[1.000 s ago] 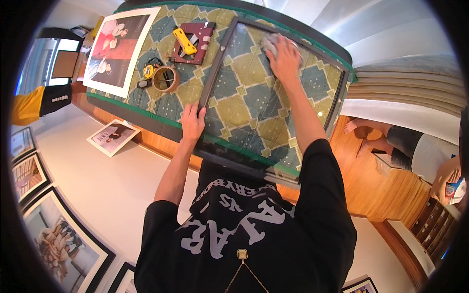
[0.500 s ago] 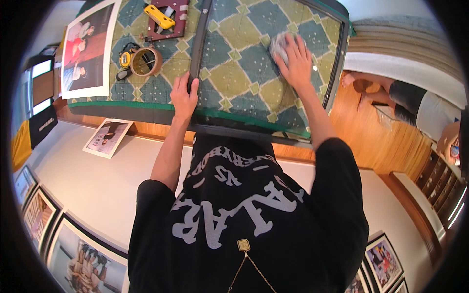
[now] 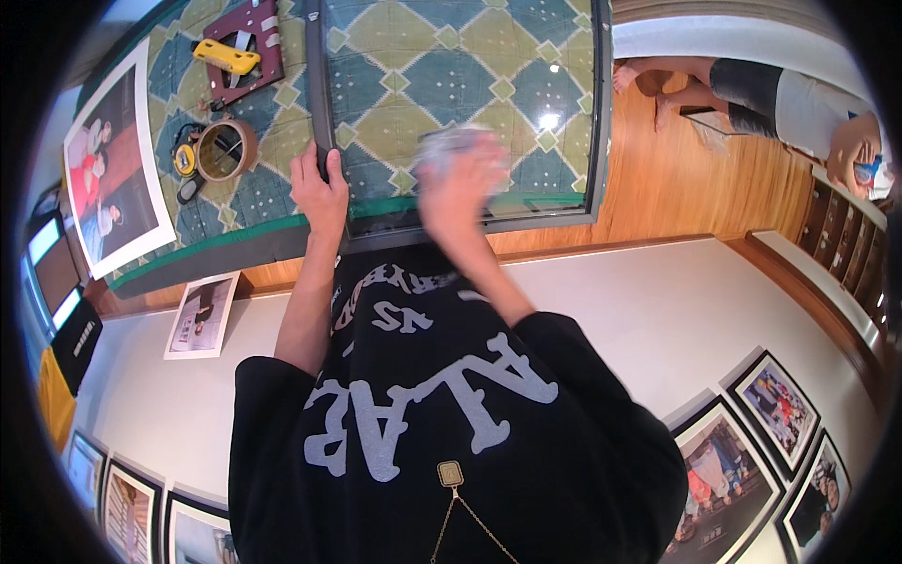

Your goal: The person assembles a picture frame by applying tape to the back edges, cutting it with a utility knife, and securing the backing. They then handle a framed photograph and wipe the glass surface of a frame with a cloth.

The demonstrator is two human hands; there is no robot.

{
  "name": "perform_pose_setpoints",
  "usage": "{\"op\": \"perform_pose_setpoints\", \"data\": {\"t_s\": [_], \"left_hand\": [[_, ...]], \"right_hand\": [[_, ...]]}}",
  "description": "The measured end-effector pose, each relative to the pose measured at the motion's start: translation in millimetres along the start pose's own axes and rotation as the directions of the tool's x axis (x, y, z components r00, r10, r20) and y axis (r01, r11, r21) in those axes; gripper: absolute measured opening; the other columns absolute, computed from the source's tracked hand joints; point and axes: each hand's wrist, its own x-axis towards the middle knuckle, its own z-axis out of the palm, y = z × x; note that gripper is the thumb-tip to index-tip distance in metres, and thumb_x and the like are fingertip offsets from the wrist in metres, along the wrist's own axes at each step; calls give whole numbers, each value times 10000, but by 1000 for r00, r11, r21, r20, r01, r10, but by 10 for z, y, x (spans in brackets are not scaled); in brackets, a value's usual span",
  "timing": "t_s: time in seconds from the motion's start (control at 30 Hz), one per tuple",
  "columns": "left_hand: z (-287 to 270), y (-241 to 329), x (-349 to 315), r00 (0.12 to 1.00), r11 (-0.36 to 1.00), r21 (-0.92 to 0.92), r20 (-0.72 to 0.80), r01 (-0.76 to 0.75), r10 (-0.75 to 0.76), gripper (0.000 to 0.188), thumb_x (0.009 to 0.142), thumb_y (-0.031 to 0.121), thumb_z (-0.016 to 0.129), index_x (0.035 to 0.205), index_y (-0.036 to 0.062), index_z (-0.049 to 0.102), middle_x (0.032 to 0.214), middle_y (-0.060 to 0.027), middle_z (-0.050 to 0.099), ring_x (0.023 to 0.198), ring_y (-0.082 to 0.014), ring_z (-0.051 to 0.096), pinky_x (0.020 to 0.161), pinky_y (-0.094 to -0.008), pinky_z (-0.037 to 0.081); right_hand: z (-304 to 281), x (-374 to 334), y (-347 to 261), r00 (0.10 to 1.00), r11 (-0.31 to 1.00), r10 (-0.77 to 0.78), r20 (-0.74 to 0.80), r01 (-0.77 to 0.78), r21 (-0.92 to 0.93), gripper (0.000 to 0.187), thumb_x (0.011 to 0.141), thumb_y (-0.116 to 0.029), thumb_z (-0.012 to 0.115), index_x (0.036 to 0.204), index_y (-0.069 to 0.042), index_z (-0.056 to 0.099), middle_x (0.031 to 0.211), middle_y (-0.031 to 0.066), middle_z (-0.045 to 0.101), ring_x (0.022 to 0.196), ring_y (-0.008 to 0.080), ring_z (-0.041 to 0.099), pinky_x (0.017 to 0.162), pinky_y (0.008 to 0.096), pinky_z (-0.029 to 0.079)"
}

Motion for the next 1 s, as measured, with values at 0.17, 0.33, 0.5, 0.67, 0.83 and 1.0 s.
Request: {"op": "perform_pose_setpoints", "data": {"t_s": [0.17, 0.33, 0.5, 0.67, 0.83, 1.0], "left_hand": [[-32, -26, 11, 999, 999, 24, -8, -43, 43, 312, 911, 215, 643, 1150, 18, 612, 963, -168, 595, 849, -382, 601, 718, -443, 492], [-6, -12, 17, 997, 995, 55, -8, -80, 80, 317, 911, 198, 640, 1163, 9, 599, 983, -182, 587, 868, -391, 595, 733, -447, 484], [-90, 12, -5, 996, 995, 94, 79, -43, 36, 351, 925, 189, 631, 1205, -17, 578, 1011, -186, 573, 898, -384, 580, 764, -430, 477], [-78, -20, 11, 994, 992, 123, 113, -26, 13, 349, 922, 174, 643, 1203, -23, 582, 967, -155, 568, 799, -297, 557, 695, -382, 460], [-72, 13, -20, 998, 992, 109, 36, -64, 60, 334, 913, 151, 658, 1194, -18, 596, 842, -90, 508, 656, -203, 450, 594, -326, 405], [-89, 43, 10, 995, 992, 93, 63, -85, 79, 311, 911, 133, 656, 1176, -21, 602, 817, -85, 498, 642, -198, 439, 584, -324, 397]], "right_hand": [[-224, -218, 260, 938, 967, -252, 239, 253, 28, 535, 848, -217, 647, 1254, 93, 488, 1478, 361, 257, 1373, 562, 213, 1105, 663, 167], [-668, 20, 1524, 972, 974, 195, -133, -207, -91, 572, 898, -214, 619, 1341, 68, 394, 1437, 304, 379, 1323, 509, 342, 1082, 574, 259], [-701, 315, 1488, 975, 987, -28, -220, -7, -159, 457, 879, -147, 634, 1288, 14, 506, 1407, 265, 456, 1226, 444, 441, 1014, 540, 325], [-517, 1566, 1327, 923, 991, -133, -361, 134, -21, 399, 850, -94, 655, 1225, -9, 552, 1392, 256, 470, 1176, 432, 464, 986, 519, 350], [-722, 955, 1407, 984, 986, -165, -68, 167, 19, 511, 817, -114, 674, 1289, -12, 508, 1432, 255, 427, 1258, 448, 421, 1013, 530, 333], [-691, 635, 1578, 995, 999, -8, -95, 4, -41, 506, 818, -101, 689, 1265, 51, 507, 1403, 332, 418, 1227, 505, 429, 1029, 542, 330]]}}
